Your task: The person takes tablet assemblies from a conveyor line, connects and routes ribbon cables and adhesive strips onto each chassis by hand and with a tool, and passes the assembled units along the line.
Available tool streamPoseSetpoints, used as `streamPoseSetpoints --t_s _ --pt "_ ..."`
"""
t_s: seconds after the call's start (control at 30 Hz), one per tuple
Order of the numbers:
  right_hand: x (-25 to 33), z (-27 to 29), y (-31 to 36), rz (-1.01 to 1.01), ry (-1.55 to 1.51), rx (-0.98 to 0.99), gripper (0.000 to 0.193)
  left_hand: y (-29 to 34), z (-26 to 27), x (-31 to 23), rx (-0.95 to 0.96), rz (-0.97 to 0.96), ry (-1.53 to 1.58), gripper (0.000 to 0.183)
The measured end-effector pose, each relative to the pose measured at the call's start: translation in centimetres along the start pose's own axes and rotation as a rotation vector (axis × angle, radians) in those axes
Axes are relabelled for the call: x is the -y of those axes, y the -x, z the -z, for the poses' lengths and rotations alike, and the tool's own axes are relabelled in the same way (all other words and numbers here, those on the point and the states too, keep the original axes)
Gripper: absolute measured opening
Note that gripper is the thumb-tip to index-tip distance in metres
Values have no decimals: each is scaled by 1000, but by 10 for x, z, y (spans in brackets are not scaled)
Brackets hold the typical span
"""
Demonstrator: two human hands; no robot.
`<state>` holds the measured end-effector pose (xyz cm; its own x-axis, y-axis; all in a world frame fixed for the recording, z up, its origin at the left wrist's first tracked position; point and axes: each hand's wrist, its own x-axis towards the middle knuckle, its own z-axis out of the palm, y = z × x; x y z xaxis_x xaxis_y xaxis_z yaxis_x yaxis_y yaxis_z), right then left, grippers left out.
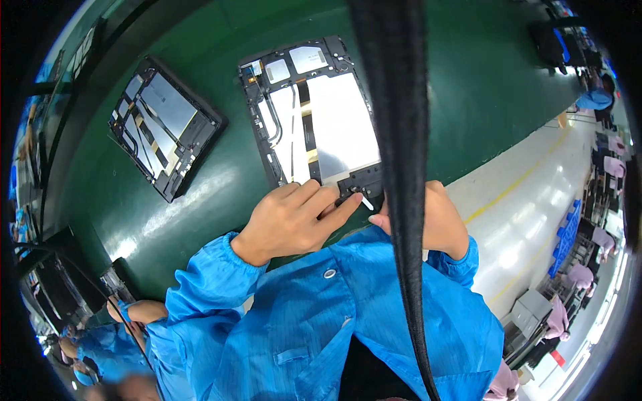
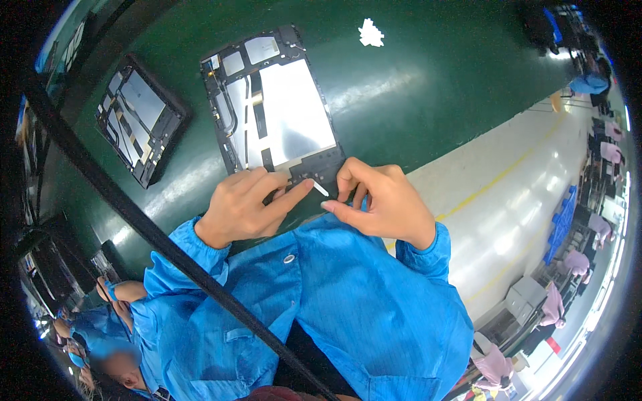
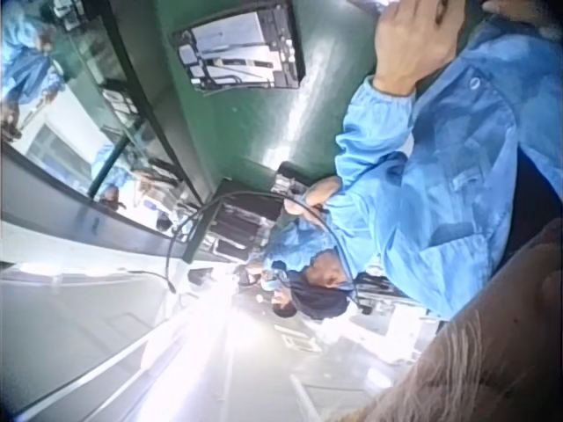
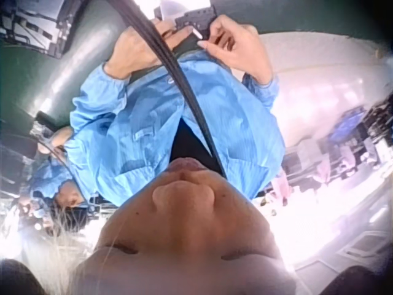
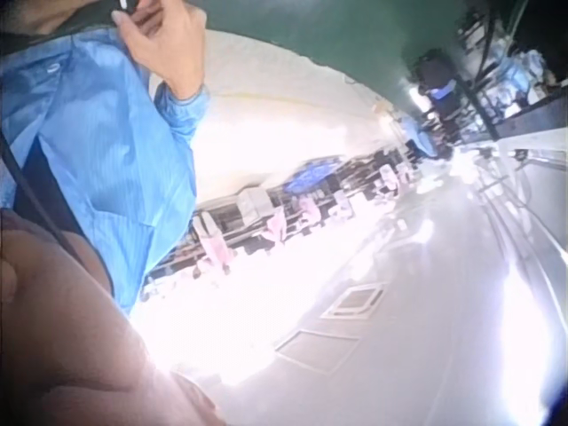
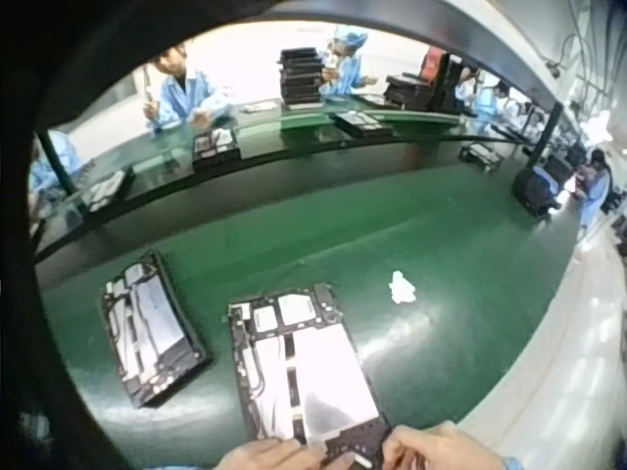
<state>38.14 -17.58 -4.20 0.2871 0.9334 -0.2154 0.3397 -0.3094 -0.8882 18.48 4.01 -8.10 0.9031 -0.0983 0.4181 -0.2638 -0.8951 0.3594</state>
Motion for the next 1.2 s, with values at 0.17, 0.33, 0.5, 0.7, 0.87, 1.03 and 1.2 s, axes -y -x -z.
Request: streamPoseSetpoints --t_s 0.17,0.33,0.5,0.7,0.87,1.03,1.2 --pt "1 -10 7 95 14 -43 30 4 -1 1 -31 27 53 61" --pt "-24 -38 17 33 -142 -170 25 -4 -2 3 -51 103 96 59" --pt "-25 -49 15 91 -306 -238 22 -7 -1 -2 -111 186 183 47" --pt "-4 -50 14 -4 -615 -306 17 -19 9 -15 -102 318 475 31" --pt "-5 -51 5 163 -386 -345 13 -23 14 -19 -110 374 511 30" --pt "6 -45 -5 306 -107 -365 12 -23 17 -16 -138 391 500 27" --pt "9 -44 -10 371 -23 -384 12 -22 16 -17 -161 386 419 22"
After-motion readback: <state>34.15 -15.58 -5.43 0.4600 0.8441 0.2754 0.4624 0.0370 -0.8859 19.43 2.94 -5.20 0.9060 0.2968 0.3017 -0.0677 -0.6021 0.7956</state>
